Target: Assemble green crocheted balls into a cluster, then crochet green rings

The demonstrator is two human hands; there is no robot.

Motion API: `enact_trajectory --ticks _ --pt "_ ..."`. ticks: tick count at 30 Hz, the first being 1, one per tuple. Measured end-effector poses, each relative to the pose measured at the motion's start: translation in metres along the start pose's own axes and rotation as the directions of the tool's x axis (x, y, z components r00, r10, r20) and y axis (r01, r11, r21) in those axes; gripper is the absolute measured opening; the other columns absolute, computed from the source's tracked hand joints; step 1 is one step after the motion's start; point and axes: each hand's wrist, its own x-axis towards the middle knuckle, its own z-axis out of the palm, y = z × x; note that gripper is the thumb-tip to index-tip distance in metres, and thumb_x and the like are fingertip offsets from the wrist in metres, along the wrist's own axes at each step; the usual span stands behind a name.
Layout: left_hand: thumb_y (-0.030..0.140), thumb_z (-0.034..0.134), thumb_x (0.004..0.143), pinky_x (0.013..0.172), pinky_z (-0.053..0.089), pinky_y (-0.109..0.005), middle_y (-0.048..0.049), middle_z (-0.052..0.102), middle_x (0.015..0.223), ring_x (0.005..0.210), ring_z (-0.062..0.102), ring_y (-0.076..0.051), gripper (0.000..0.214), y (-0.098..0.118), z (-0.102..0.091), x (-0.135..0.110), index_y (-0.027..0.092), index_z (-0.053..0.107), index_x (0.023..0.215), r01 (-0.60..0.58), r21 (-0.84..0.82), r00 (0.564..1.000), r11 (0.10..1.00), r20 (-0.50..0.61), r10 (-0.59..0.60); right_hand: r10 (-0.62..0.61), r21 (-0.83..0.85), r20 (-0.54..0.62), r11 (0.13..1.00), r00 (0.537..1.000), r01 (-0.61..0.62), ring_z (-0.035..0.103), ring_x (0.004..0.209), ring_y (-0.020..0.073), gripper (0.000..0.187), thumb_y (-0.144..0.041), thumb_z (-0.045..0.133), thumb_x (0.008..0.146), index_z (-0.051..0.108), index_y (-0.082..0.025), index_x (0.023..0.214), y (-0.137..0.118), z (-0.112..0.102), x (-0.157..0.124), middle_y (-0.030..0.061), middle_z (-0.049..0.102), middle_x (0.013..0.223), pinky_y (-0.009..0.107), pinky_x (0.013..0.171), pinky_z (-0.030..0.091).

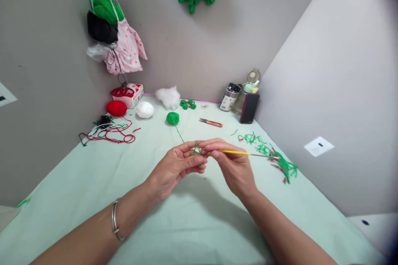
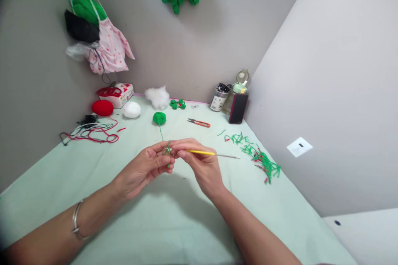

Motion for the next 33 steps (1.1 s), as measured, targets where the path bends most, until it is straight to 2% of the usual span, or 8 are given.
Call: enact_trajectory --ticks 5,16,20,25,33 --pt "0.022 0.082 0.075 0.072 0.049 -0.022 -0.0017 0.069 0.090 0.070 0.060 -0.007 0.033 -0.001 -0.002 0.000 0.019 0.074 0.107 0.003 0.013 1.000 1.000 0.020 -0.003 0.115 0.134 0.005 0.984 0.993 -0.115 0.066 0.079 0.0130 0.011 -0.028 0.071 0.088 0.080 -0.028 0.095 0.001 0.001 0.001 0.0020 0.076 0.096 0.027 0.077 0.055" --pt "0.023 0.081 0.076 0.076 0.045 -0.022 0.0009 0.068 0.089 0.075 0.056 -0.007 0.043 -0.001 -0.005 0.001 0.021 0.070 0.117 -0.042 0.133 0.998 0.990 -0.033 0.046 0.173 0.102 -0.030 0.980 0.984 -0.169 0.054 0.067 0.0089 0.009 -0.034 0.074 0.086 0.079 -0.028 0.090 0.001 -0.001 0.000 0.0002 0.076 0.087 0.022 0.067 0.048" --pt "0.021 0.082 0.074 0.077 0.046 -0.024 0.0005 0.070 0.091 0.076 0.059 -0.009 0.050 -0.004 -0.001 -0.001 0.021 0.067 0.122 -0.065 0.148 0.996 0.987 -0.057 0.074 0.165 0.126 -0.026 0.979 0.986 -0.160 0.059 0.069 0.0097 0.008 -0.030 0.073 0.087 0.079 -0.028 0.090 0.001 0.001 0.000 0.0000 0.075 0.087 0.023 0.065 0.052" --pt "0.021 0.084 0.071 0.078 0.048 -0.026 0.0003 0.072 0.093 0.076 0.061 -0.009 0.054 -0.008 0.003 -0.001 0.022 0.066 0.122 -0.083 0.115 0.990 0.990 -0.107 0.096 0.143 0.125 -0.005 0.982 0.990 -0.141 0.066 0.077 0.0152 0.011 -0.024 0.069 0.089 0.079 -0.028 0.094 0.006 0.005 -0.002 0.0027 0.074 0.090 0.027 0.063 0.056" --pt "0.019 0.081 0.074 0.080 0.048 -0.026 0.0011 0.071 0.084 0.077 0.062 -0.011 0.055 -0.008 0.003 -0.002 0.020 0.063 0.126 -0.118 0.151 0.980 0.981 -0.141 0.140 -0.025 -0.070 -0.054 0.997 0.998 0.021 0.068 0.082 0.0154 0.019 -0.015 0.068 0.088 0.079 -0.029 0.094 0.004 0.012 -0.004 0.0025 0.072 0.093 0.028 0.068 0.058"
